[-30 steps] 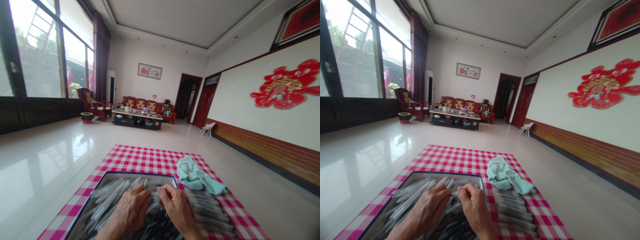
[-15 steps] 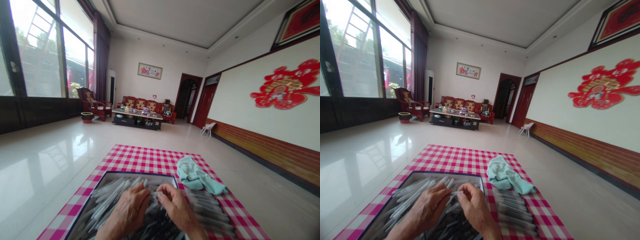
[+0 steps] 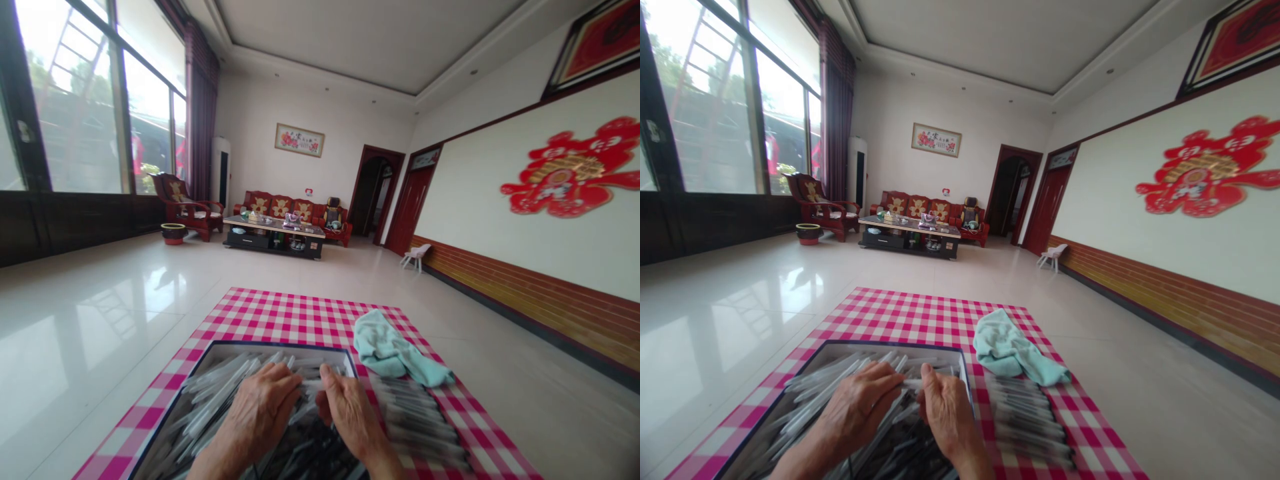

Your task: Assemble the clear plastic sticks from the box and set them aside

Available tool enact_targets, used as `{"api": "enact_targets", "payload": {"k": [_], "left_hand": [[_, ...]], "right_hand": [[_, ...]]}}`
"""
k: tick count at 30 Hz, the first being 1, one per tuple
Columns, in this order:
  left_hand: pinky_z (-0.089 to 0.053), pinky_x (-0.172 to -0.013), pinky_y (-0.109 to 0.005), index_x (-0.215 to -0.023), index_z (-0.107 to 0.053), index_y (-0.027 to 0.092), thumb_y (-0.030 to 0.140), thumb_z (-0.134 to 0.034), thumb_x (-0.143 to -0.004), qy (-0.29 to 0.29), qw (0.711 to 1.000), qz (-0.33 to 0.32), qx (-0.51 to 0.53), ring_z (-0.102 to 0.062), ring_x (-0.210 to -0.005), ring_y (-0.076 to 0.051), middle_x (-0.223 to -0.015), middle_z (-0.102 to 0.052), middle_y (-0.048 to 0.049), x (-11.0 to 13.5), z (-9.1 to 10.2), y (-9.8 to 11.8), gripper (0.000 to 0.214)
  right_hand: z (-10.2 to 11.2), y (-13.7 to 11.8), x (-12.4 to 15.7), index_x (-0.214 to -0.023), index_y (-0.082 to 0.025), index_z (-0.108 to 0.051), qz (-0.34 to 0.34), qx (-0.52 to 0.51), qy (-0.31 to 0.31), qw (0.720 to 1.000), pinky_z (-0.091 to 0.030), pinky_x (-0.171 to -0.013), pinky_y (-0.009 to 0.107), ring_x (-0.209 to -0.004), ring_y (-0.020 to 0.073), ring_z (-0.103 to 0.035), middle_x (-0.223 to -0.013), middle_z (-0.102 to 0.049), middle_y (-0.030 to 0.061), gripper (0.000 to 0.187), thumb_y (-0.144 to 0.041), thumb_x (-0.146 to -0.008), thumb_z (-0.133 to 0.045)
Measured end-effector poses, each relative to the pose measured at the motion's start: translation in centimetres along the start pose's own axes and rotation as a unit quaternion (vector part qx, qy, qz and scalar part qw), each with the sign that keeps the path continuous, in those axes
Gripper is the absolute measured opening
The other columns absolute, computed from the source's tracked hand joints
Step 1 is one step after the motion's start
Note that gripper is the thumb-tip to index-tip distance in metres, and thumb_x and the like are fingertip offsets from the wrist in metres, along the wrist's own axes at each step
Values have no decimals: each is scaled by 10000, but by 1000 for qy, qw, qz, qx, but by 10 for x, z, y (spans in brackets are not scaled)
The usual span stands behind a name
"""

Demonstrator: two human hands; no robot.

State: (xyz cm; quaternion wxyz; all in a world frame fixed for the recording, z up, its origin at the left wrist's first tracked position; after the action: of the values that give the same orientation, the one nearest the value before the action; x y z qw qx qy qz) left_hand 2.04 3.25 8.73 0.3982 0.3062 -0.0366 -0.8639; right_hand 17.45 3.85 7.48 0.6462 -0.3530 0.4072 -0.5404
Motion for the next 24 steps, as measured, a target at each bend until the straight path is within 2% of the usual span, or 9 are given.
{"api": "enact_targets", "payload": {"k": [2, 4, 7, 13, 20, 22, 24], "left_hand": [[-404, -672, -302, -903, -630, 223, 213, -370, -953, 4, 1000, 5, -9, -555, -762, -188, -792, -596, -28, -1, 0, -1, 266], [-400, -668, -307, -915, -635, 225, 219, -371, -954, 8, 1000, 12, -13, -549, -763, -192, -788, -595, -29, -1, -1, -1, 268], [-396, -666, -310, -925, -641, 226, 226, -372, -955, 10, 1000, 14, -13, -542, -763, -194, -790, -594, -31, -1, -1, -2, 271], [-398, -679, -314, -941, -636, 224, 224, -367, -961, 7, 1000, 8, -4, -536, -773, -194, -793, -587, -29, -1, 0, -1, 270], [-410, -689, -306, -933, -625, 213, 211, -359, -963, 13, 1000, -13, 1, -529, -771, -189, -798, -586, -35, 0, -2, 0, 267], [-410, -690, -310, -933, -624, 212, 208, -354, -964, 9, 1000, -13, 1, -527, -767, -190, -796, -584, -35, 0, -3, 0, 271], [-407, -690, -314, -951, -620, 214, 206, -352, -964, 8, 1000, -10, 0, -528, -771, -192, -803, -585, -35, 0, -3, -1, 269]], "right_hand": [[2, -1, 1, -705, -205, -599, 21, 9, -5, 1000, -405, -535, 251, -574, 165, -569, -605, -607, 15, 433, -518, -924, -395], [5, -4, 2, -847, -213, -611, 47, 9, -10, 999, -412, -571, 235, -639, 156, -565, -692, -615, -2, 263, -445, -894, -496], [8, -9, 4, -870, -210, -607, 62, 12, -26, 998, -394, -576, 217, -631, 134, -514, -687, -570, -32, 150, -349, -855, -554], [8, -14, 3, -671, -201, -566, 67, 47, -13, 997, -364, -578, 226, -615, 136, -488, -612, -532, -37, 290, -375, -889, -489], [3, -8, 0, -508, -206, -481, 49, 61, 12, 997, -351, -533, 263, -508, 150, -502, -481, -512, -15, 519, -496, -929, -392], [3, -7, 0, -510, -206, -496, 41, 54, 5, 998, -357, -532, 261, -507, 152, -509, -479, -520, -13, 530, -512, -929, -389], [4, -9, 2, -611, -206, -566, 50, 43, -4, 998, -369, -549, 250, -561, 155, -539, -551, -572, -11, 462, -497, -931, -404]]}}
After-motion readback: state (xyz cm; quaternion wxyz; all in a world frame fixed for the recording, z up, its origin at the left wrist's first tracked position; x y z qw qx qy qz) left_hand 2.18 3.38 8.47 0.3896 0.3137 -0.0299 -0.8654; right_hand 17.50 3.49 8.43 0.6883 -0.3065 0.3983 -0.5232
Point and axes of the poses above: each hand's wrist, its own x-axis away from the middle knuckle, its own z-axis out of the back of the hand, y = z × x, the point moved 5 cm from there along -x, towards the middle knuckle
